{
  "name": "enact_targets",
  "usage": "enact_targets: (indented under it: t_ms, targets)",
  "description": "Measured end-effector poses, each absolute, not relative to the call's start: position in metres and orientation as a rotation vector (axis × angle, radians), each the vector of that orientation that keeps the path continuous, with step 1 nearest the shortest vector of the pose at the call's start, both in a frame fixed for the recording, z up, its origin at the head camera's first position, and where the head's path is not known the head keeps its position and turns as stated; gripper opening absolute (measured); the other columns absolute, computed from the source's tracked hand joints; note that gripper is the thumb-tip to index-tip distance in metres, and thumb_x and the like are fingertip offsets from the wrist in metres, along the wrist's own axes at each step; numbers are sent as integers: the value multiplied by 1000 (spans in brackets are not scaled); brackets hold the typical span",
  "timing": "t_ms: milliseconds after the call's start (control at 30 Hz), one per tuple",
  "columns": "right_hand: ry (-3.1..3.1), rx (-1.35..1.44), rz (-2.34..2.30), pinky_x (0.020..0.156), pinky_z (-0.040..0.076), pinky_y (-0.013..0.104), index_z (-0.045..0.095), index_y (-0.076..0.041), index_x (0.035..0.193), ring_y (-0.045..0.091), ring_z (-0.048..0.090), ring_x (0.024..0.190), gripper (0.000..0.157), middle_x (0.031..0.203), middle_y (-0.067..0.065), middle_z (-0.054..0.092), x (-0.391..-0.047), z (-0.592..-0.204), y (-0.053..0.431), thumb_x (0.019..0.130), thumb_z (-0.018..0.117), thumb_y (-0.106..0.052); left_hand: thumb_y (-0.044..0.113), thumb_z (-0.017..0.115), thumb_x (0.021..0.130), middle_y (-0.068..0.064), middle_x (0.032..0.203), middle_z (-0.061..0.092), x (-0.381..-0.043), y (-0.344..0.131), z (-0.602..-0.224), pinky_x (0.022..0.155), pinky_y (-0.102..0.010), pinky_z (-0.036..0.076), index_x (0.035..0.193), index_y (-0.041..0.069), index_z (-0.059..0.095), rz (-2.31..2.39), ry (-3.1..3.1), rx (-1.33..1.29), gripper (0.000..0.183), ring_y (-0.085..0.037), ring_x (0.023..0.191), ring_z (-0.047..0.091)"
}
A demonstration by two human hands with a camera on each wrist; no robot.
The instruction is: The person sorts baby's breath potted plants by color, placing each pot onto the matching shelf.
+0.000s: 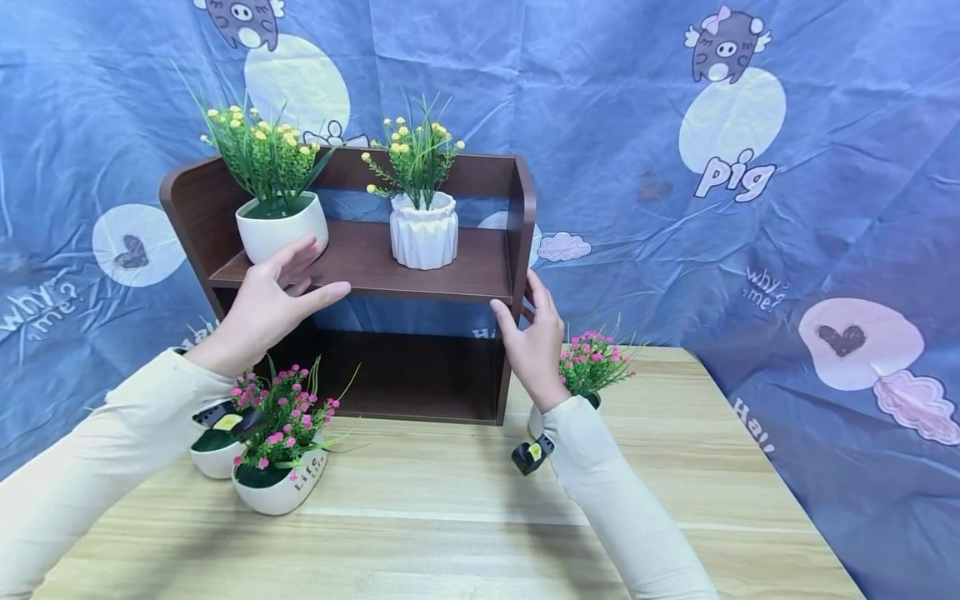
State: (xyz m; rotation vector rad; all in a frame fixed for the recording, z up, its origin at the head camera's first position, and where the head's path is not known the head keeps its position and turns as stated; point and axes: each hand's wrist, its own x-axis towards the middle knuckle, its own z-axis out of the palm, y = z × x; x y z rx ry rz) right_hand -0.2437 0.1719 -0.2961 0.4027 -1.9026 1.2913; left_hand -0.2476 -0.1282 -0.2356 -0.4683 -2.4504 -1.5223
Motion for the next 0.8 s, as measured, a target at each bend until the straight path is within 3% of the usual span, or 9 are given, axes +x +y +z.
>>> enact_targets:
  t_ms: [500,800]
  targets:
    - [-1890,397,1305,94,50,48,48,6,135,34,58,115,53,126,25,57,-244,-297,172,87,68,-2,39,72,84,-4,155,30,-210,-163,-251,112,-41,31,152,14,26,-1423,-2490,-434,86,-21,142,27]
    - [-1889,405,1300,94,50,47,48,5,135,34,57,115,52,126,24,57,-244,-298,172,87,67,-2,33,75,84,-6,155,30,-194,-178,-270,108,-41,32,152,16,26,-1390,-2506,-380,86,-30,140,30]
